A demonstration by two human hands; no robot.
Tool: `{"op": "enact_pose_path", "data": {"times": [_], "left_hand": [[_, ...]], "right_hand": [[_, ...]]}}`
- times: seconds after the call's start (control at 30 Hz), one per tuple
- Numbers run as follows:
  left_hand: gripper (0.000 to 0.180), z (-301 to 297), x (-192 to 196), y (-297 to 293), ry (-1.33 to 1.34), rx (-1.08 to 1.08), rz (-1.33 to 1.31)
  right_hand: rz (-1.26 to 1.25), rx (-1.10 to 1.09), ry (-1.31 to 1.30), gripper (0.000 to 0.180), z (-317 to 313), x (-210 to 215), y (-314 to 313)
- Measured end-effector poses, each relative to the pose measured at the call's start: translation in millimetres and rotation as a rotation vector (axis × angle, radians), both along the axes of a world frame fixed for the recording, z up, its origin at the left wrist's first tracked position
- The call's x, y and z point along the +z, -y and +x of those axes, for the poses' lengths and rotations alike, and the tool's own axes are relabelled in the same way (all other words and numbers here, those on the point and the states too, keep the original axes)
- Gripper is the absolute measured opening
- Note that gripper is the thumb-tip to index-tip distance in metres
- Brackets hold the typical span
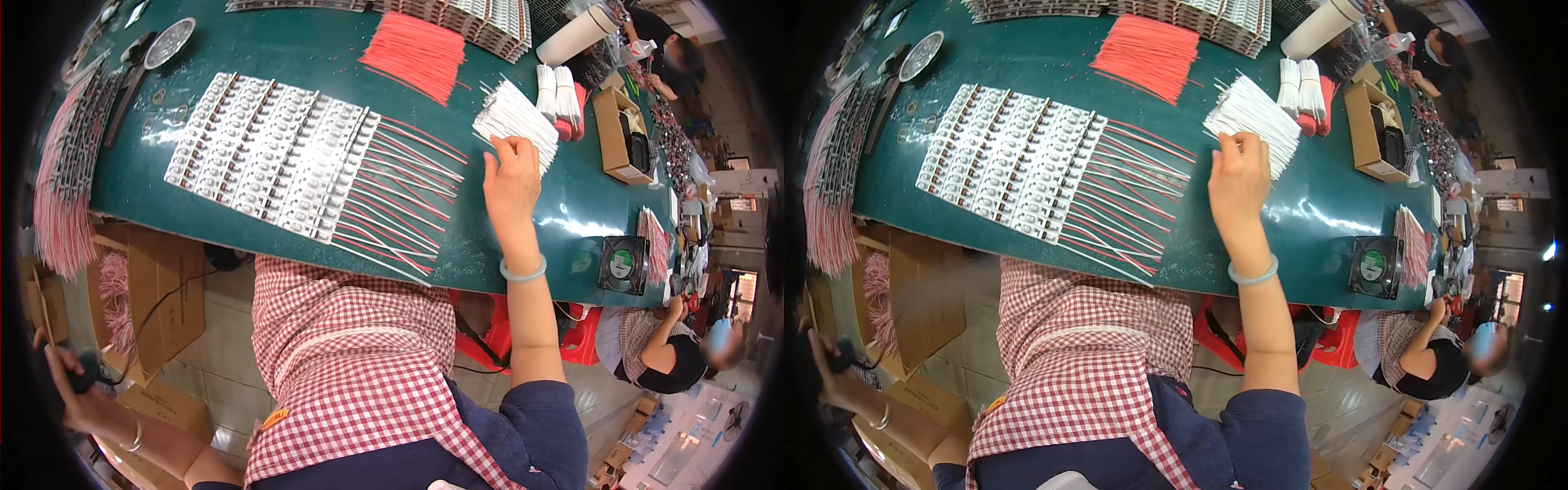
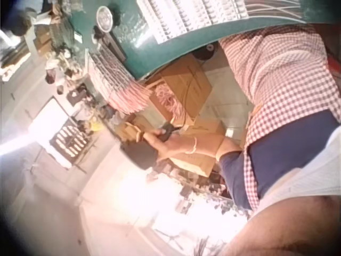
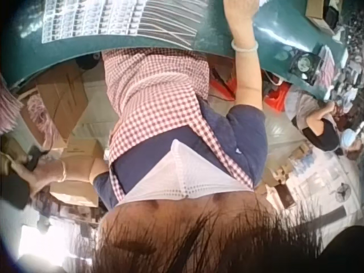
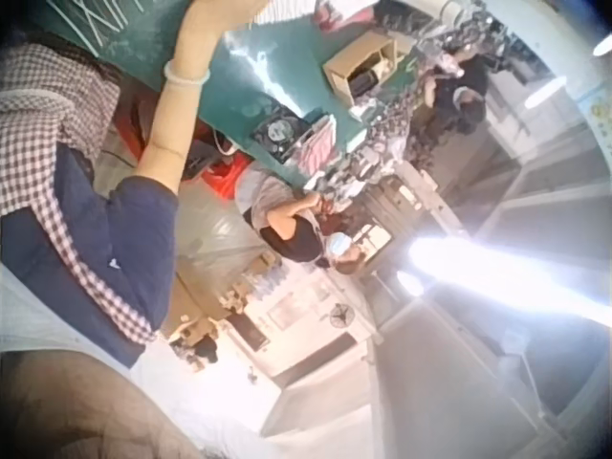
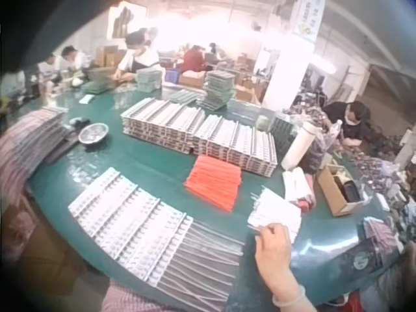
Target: The person uses a soldering iron to attach red and white wires to a white plastic grid component. They pick up individual wires from piles on the table, insert them into the grid slots, and apply heat with the soldering iron to secure them. The process is repeated for multiple wires throughout the clip.
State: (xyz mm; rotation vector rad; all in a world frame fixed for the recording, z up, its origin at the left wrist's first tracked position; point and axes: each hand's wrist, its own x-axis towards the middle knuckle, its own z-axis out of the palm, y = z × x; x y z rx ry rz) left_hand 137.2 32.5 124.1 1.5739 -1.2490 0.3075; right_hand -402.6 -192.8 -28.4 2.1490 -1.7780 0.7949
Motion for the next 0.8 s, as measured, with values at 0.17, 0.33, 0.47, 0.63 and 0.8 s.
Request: {"op": "enact_pose_path", "data": {"times": [0.17,0.33,0.47,0.63,0.8], "left_hand": [[0.020,-84.9,-72.3,60.9,-0.773,-0.190,-0.011],[0.024,-154.2,-109.9,89.5,-1.036,-0.214,0.104],[0.028,-166.9,-117.9,94.7,-1.036,-0.240,0.182],[0.028,-160.6,-113.1,100.6,-1.038,-0.238,0.216],[0.029,-154.4,-123.3,101.2,-1.087,-0.239,0.204]], "right_hand": [[-0.064,0.061,-0.124,0.017,-38.3,-25.3,30.7],[-0.041,0.070,-0.142,0.012,-36.1,-24.4,34.0],[-0.065,0.070,-0.101,0.017,-35.0,-26.3,32.0],[-0.032,0.133,-0.075,0.025,-36.2,-17.2,31.6],[0.006,0.173,-0.097,0.026,-25.1,12.5,35.2]]}}
